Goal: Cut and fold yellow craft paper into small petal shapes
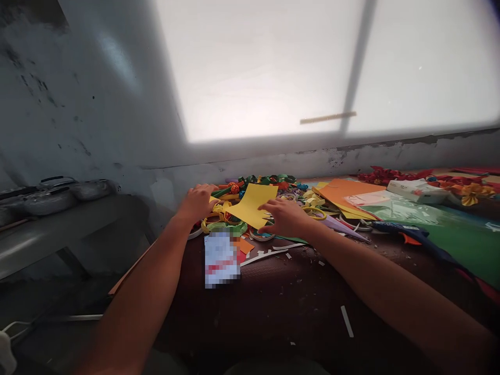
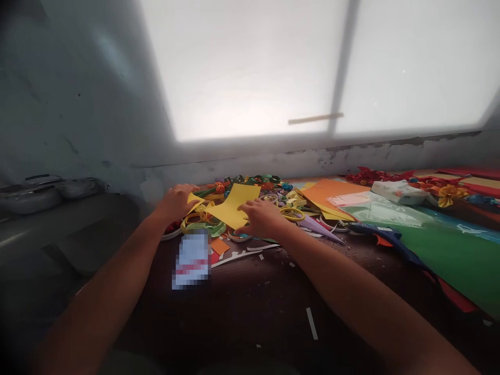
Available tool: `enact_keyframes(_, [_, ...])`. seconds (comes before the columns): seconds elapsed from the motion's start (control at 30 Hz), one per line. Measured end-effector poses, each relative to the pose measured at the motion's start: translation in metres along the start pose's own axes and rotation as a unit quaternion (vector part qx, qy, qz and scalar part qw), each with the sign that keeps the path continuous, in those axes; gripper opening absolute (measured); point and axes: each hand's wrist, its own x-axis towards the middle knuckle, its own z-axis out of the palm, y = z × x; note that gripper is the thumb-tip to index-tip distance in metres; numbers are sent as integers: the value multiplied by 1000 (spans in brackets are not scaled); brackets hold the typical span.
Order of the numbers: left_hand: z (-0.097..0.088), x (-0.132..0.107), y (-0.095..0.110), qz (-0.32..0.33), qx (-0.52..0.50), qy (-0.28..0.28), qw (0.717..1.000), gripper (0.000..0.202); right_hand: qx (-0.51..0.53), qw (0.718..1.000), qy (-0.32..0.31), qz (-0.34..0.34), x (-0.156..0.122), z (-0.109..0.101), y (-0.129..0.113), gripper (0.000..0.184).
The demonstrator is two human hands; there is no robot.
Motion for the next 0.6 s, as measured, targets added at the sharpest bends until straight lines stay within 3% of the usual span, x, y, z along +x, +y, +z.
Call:
enact_keyframes(0.13, [4,1,4,8,-7,7,1000,39,-4,998,-1,-58,5,16,-6,61])
enact_keyframes(0.23, [4,4,-7,-59,-15,33,998,35,-7,998,5,-69,6,24,-7,53])
enact_keyframes(0.37, [1,7,-25,-161,-38,81,983,38,-6,997,25,-69,8,30,-8,20])
enact_keyframes(0.5, [-3,7,-36,-196,-92,139,966,40,18,995,90,-41,8,26,-5,29])
enact_keyframes(0.6, [-3,7,-29,-149,-176,173,958,55,52,983,173,-1,7,17,2,30])
